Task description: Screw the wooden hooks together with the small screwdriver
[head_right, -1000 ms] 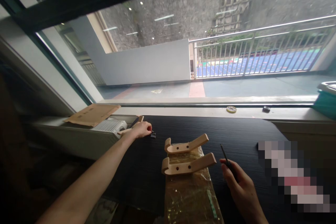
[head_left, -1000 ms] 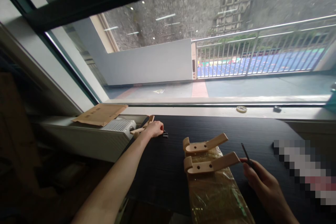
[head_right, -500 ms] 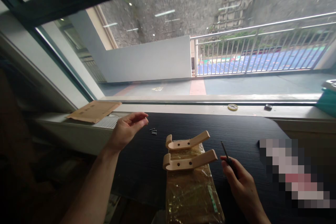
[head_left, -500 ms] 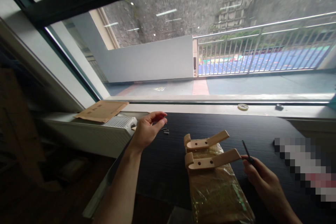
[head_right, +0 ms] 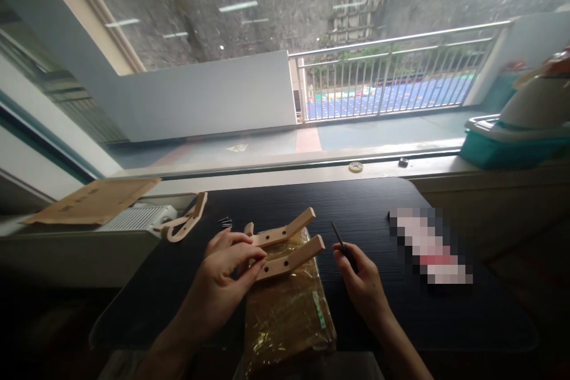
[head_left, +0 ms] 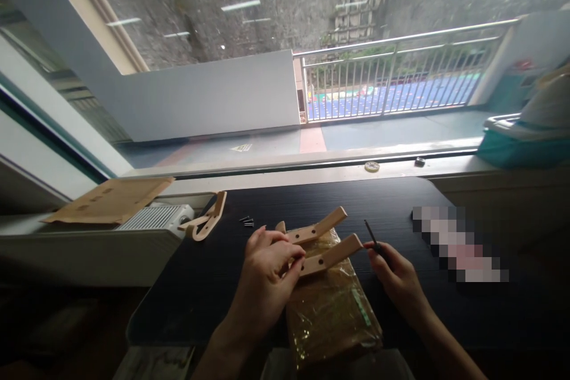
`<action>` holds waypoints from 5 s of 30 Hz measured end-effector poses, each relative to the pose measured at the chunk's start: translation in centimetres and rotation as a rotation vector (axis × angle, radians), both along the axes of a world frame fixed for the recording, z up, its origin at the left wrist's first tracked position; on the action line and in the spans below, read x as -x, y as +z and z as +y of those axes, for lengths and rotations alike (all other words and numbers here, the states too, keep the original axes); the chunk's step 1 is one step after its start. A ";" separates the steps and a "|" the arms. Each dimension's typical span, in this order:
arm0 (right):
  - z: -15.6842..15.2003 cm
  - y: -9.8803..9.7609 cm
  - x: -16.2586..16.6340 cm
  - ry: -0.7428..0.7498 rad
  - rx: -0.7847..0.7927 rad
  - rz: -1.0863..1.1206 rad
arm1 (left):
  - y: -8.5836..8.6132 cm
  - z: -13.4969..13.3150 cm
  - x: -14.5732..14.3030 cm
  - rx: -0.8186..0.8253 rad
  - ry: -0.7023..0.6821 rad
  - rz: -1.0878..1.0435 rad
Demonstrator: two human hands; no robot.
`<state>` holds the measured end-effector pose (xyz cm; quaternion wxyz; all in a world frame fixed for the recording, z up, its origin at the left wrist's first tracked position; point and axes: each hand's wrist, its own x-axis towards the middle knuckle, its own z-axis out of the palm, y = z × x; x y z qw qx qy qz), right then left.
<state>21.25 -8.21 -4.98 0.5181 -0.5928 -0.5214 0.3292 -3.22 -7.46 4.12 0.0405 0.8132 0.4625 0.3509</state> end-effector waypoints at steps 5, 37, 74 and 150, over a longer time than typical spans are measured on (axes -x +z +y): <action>0.0 -0.3 -0.1 0.029 0.031 0.008 | -0.6 -0.2 0.2 -0.088 0.016 0.038; 0.1 -0.3 0.1 0.065 -0.023 -0.066 | 0.2 -0.2 0.5 -0.100 -0.163 0.221; 0.0 14.8 3.9 0.733 -0.277 -1.052 | -1.8 0.4 0.3 0.108 -0.156 0.135; 3.6 22.7 11.9 0.998 -0.001 -1.641 | -4.1 0.4 0.4 0.411 -0.156 -0.510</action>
